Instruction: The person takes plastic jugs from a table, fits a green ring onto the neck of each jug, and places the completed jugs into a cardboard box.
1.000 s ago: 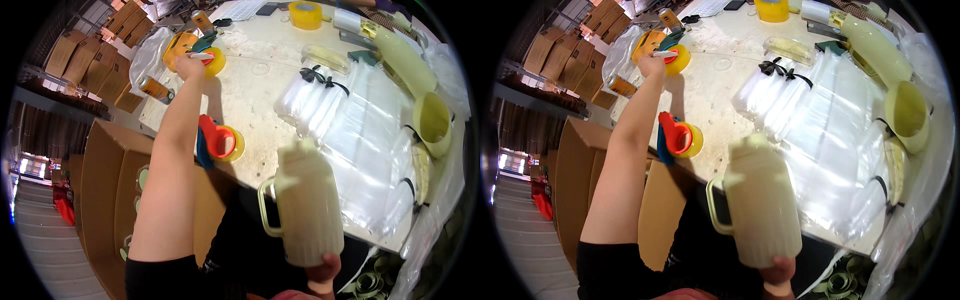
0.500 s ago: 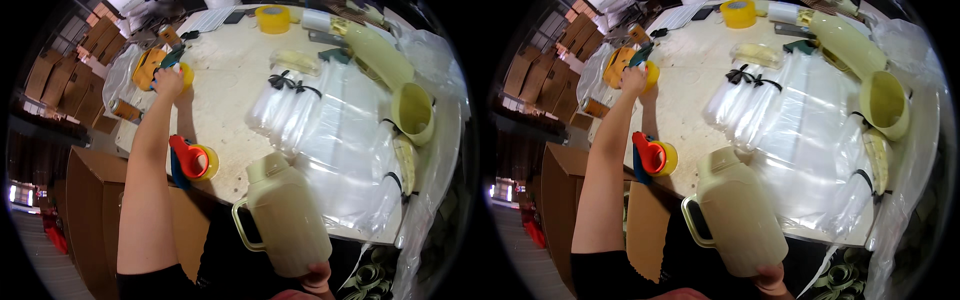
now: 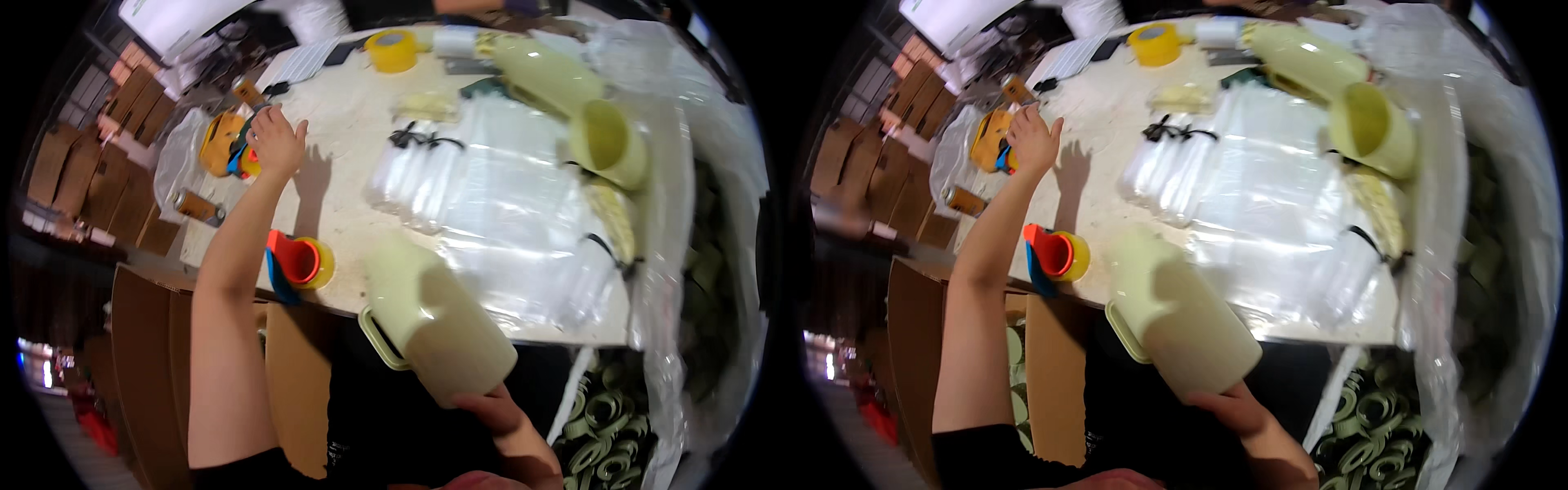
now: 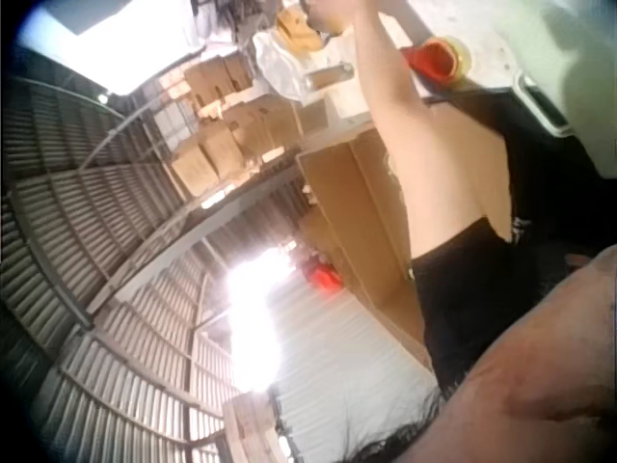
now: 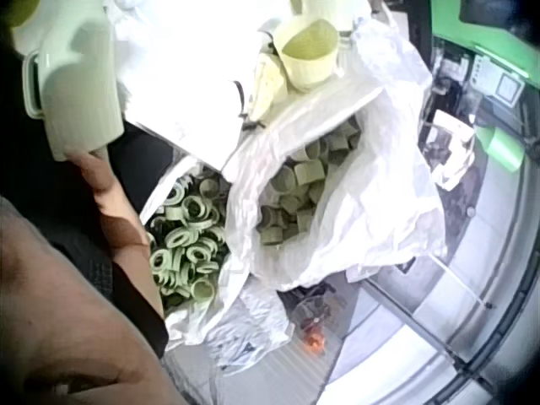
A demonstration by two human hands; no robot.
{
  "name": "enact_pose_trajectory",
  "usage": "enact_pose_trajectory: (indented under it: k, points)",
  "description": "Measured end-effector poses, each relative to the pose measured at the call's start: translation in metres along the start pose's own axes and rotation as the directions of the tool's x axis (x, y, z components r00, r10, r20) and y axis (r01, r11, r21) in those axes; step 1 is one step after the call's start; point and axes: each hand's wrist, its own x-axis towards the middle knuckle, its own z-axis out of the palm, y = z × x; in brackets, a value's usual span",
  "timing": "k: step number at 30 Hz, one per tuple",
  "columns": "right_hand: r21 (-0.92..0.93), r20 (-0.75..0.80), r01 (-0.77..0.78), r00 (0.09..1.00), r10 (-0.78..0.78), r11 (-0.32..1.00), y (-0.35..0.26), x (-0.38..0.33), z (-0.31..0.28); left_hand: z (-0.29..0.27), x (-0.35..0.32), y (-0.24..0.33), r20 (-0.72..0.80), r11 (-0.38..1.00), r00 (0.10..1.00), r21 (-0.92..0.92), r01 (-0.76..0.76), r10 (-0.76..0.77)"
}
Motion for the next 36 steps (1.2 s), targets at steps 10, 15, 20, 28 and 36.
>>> enact_pose_trajectory:
  k: [10, 15, 20, 28, 36]
  points:
    - [-0.820, 0.121, 0.548, 0.451, -0.884, 0.167, -0.098, -0.083, 0.023, -0.330, -0.112, 0.198, 0.161, 0.059, 0.615, -0.981, 0.183, 0.772]
    - [-0.848, 0.111, 0.474, 0.597, -0.794, 0.238, -0.076, -0.116, -0.005, -0.342, -0.192, 0.180, 0.378, 0.149, 0.279, -0.789, 0.597, 0.883]
    - [-0.973, 0.097, -0.203, 0.053, -0.994, -0.106, -0.156, -0.145, -0.104, -0.363, -0.209, 0.140, 0.559, 0.191, 0.154, -0.510, 0.839, 0.815]
    - [-0.549, 0.011, -0.726, 0.489, -0.872, -0.414, -0.274, -0.097, -0.235, -0.352, -0.272, 0.110, 0.573, 0.102, 0.081, -0.279, 0.955, 0.815]
    - [-0.968, -0.249, -0.031, -0.027, -0.968, 0.250, -0.164, -0.147, -0.137, -0.342, -0.264, 0.130, 0.883, -0.550, 0.406, -0.223, 0.805, 0.236]
